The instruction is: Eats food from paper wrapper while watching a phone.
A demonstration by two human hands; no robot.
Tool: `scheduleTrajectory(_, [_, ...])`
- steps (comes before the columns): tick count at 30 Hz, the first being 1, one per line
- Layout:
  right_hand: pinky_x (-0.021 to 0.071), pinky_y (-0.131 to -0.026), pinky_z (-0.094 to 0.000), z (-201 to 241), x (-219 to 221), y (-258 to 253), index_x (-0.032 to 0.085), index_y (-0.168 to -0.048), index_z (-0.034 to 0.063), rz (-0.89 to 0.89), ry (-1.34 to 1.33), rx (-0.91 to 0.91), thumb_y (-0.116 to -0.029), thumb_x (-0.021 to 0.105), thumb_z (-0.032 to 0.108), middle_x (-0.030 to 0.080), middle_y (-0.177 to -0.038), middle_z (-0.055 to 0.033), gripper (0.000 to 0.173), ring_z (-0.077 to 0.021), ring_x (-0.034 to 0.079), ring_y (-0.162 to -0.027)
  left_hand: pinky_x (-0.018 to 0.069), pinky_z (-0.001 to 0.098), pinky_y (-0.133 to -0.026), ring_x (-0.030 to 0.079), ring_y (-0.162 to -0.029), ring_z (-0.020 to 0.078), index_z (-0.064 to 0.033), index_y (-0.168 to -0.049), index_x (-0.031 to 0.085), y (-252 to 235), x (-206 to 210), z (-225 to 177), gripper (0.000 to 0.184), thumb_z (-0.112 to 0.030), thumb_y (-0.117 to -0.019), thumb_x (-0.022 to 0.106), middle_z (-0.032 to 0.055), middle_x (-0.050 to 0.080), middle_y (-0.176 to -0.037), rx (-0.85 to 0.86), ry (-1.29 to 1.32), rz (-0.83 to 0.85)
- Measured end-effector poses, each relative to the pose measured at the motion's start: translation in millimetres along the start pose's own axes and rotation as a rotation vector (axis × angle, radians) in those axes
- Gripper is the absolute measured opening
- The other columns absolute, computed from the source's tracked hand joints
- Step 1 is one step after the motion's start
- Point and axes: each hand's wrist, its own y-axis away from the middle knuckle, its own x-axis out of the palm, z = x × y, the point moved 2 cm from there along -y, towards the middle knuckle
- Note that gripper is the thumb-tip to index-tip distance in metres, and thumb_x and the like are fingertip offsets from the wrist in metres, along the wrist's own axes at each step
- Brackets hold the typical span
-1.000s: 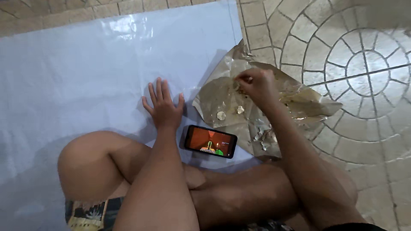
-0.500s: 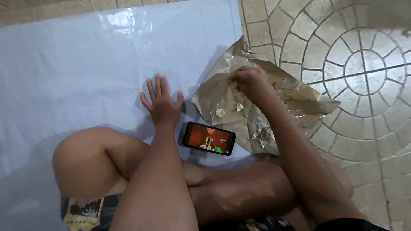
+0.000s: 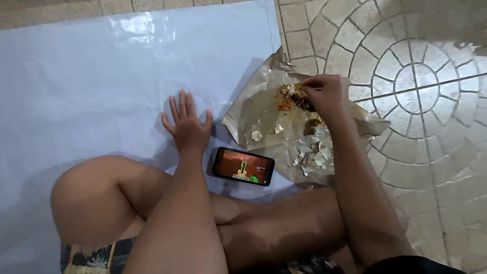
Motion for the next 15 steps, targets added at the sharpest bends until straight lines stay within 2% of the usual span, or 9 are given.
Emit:
scheduleTrajectory(5, [0.0563, -0.096, -0.049, -0.7, 14.2, -5.0, 0.074, -0.109, 0.0021, 0.08, -0.018, 0.02, -0.0992, 0.068, 0.014, 0.074, -0.109, -0.0165, 0.017, -0.0278, 0.072, -0.103, 0.009, 0.0676, -0.121, 0.016, -0.158, 0.0296, -0.0204, -0.16, 0.036, -0.6, 0.8, 0.6, 0.073, -0.063, -0.1013, 0.037, 0.0006, 0.028, -0.169, -0.006, 0.025, 0.001])
scheduleTrajectory(9, [0.0548, -0.098, -0.0524, 13.4, 22.3, -2.2, 0.074, -0.113, 0.0013, 0.073, 0.066, -0.054, -0.0962, 0.072, 0.016, 0.073, -0.111, -0.019, 0.022, -0.0322, 0.071, -0.105, 0.0089, 0.067, -0.121, 0.017, -0.158, 0.0293, -0.0195, -0.159, 0.037, 0.1, 1.0, 1.5, 0.073, -0.063, -0.1014, 0.037, 0.0015, 0.029, -0.169, -0.005, 0.023, -0.006])
scheduleTrajectory(11, [0.0521, -0.097, -0.0568, 22.2, 25.7, -0.8, 0.075, -0.111, 0.0001, 0.07, 0.1, -0.081, -0.0947, 0.072, 0.012, 0.072, -0.111, -0.0218, 0.02, -0.0368, 0.069, -0.105, 0.0093, 0.0672, -0.121, 0.017, -0.158, 0.0296, -0.0195, -0.159, 0.037, 0.0, 0.5, 0.8, 0.073, -0.063, -0.1014, 0.037, 0.0017, 0.03, -0.169, -0.001, 0.018, -0.011])
scheduleTrajectory(15, [0.054, -0.095, -0.0594, 27.5, 38.0, 0.3, 0.075, -0.11, -0.0011, 0.092, 0.193, -0.116, -0.0971, 0.065, 0.004, 0.069, -0.116, -0.0248, 0.017, -0.0427, 0.068, -0.107, 0.0103, 0.0677, -0.12, 0.018, -0.158, 0.0294, -0.0198, -0.159, 0.038, -0.3, 1.2, 1.6, 0.072, -0.063, -0.1017, 0.037, 0.0017, 0.03, -0.168, 0.005, 0.012, -0.019])
